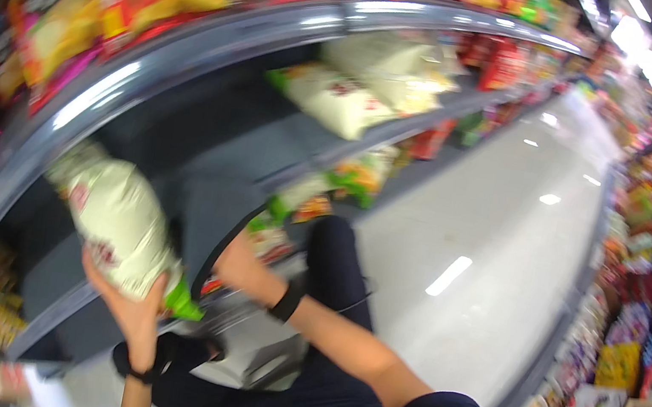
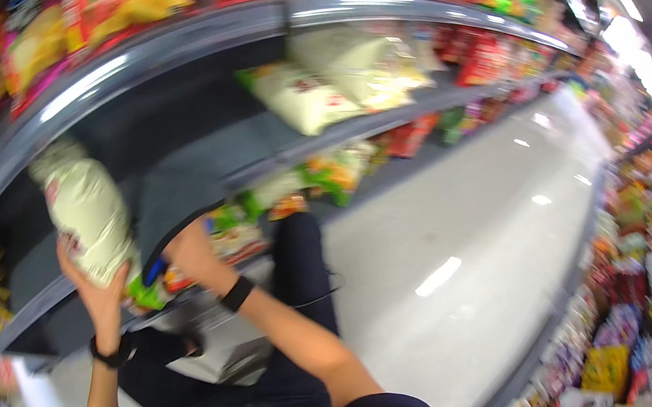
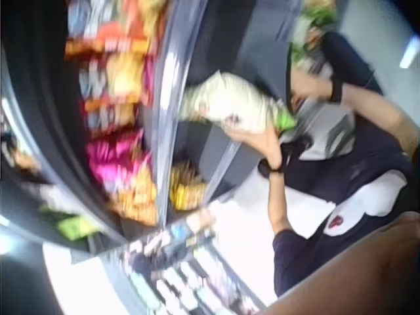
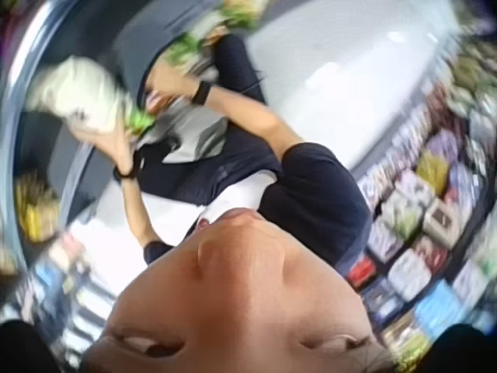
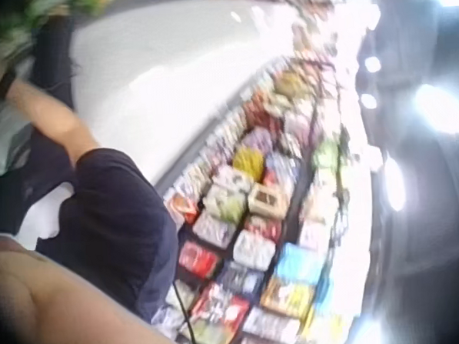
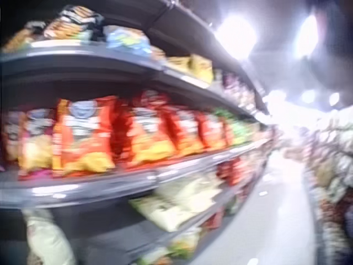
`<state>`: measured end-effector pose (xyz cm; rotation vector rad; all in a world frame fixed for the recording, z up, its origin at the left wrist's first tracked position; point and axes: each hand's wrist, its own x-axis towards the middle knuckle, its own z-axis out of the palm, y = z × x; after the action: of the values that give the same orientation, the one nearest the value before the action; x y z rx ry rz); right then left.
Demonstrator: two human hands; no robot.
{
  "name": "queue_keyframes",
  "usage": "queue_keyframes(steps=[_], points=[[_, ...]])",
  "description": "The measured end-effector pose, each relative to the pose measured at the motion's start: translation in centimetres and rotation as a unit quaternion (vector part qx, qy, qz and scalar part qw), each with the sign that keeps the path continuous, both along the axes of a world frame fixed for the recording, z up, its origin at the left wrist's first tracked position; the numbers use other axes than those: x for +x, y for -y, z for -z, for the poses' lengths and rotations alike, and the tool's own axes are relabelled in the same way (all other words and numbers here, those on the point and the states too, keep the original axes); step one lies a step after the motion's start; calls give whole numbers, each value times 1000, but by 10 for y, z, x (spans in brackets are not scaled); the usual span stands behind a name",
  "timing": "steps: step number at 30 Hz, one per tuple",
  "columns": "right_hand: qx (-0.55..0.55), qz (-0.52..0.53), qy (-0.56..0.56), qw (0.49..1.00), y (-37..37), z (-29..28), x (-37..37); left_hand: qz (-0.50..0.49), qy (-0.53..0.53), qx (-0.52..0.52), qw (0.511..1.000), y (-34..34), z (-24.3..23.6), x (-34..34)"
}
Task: Wiping supermarket shelves and snack packages with a blue cloth while restocking.
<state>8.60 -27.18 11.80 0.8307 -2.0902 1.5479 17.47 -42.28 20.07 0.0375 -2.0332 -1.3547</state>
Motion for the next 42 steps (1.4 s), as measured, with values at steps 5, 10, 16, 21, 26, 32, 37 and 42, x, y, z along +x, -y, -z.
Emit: queue_keyframes(steps=[5,10,16,21,26,32,37,42], points=[[-28,-146,247,958,-42,-6,66,86,69,47,993,-40,49,27],[-229,-158,390,878,-67,32,72,231,135,260,928,-17,93,32],[-156,-103,342,921,-47,45,96,275,205,340,876,39,233,39],[-98,-62,262,958,-56,50,101,255,198,428,844,11,210,41],[44,68,114,990,-56,42,118,167,135,462,861,12,198,40],[315,-42,-35,947,-68,53,155,41,110,196,974,-2,192,33],[402,-27,-146,904,-41,-5,117,126,112,235,957,-20,184,22],[317,20,-60,946,0,6,95,213,160,236,935,-22,177,46]])
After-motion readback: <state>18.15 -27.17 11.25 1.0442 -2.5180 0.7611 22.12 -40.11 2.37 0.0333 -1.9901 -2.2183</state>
